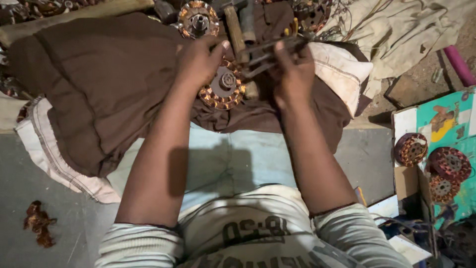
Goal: The person sits on the floor with a cloth over their lap and uses a hand press tool to press copper motor armatures out of their housings, working on one armature at a time and setting pressed rotors aside with a pile of completed ones.
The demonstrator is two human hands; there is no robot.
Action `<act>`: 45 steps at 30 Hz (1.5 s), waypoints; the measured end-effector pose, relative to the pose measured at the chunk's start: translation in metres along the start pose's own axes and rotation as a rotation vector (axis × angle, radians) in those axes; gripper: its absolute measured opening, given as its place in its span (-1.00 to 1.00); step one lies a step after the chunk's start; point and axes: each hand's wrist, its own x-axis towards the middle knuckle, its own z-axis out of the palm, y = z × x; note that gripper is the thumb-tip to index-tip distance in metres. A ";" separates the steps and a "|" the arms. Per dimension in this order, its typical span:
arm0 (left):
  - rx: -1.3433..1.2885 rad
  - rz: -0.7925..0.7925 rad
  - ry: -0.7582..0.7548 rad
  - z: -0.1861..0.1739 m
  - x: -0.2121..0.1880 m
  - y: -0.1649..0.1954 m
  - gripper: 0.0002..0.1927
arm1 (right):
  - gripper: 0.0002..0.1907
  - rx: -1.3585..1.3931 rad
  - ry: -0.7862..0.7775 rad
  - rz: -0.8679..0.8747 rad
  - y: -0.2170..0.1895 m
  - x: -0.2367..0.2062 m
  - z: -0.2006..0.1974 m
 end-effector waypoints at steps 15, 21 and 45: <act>-0.627 -0.157 0.014 0.006 0.008 0.002 -0.82 | -0.66 -0.165 0.036 -0.179 -0.016 -0.013 -0.003; -0.701 -0.160 0.139 0.020 0.002 0.004 -0.85 | -0.68 -0.520 -0.061 -0.286 -0.009 -0.024 0.011; -0.160 0.125 0.219 0.011 -0.016 0.027 -0.88 | -0.65 -0.544 -0.079 -0.364 -0.012 -0.032 0.023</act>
